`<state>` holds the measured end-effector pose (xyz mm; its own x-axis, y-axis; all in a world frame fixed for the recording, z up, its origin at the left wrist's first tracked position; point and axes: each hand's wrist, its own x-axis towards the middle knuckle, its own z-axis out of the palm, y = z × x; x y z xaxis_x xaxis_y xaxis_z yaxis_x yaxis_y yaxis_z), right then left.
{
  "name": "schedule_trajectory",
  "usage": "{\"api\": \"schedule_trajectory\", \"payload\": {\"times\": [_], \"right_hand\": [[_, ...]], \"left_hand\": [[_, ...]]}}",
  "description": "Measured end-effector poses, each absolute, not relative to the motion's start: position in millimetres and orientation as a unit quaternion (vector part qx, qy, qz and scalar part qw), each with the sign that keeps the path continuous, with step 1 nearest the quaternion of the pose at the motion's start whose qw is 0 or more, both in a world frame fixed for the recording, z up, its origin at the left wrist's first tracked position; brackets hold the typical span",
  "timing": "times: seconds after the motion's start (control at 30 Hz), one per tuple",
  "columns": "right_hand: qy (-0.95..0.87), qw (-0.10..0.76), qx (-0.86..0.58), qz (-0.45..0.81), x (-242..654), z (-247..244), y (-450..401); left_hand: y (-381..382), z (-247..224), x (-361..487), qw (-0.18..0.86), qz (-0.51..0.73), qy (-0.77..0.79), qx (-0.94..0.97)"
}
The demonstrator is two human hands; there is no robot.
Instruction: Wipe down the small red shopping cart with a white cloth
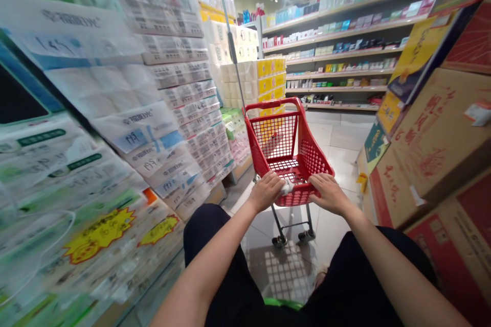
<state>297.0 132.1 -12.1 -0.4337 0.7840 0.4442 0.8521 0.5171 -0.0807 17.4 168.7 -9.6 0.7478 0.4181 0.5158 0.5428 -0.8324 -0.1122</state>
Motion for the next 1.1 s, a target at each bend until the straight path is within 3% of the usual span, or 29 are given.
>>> {"api": "schedule_trajectory", "payload": {"times": [0.23, 0.53, 0.8, 1.1], "right_hand": [[-0.812, 0.22, -0.523, -0.138, 270.3, -2.2, 124.6], [-0.809, 0.281, -0.507, -0.096, 242.2, -12.7, 109.5], [-0.79, 0.277, -0.536, -0.107, 258.3, -8.7, 116.5], [-0.768, 0.269, -0.553, -0.176, 232.5, -19.7, 112.1]], "left_hand": [[157.1, -20.8, 51.1, 0.13, -0.271, -0.281, -0.912], [164.1, -2.8, 30.4, 0.121, -0.227, -0.189, -0.948], [203.9, -4.2, 4.0, 0.124, -0.286, -0.362, -0.879], [133.4, -11.8, 69.7, 0.103, -0.287, -0.365, -0.879]]}}
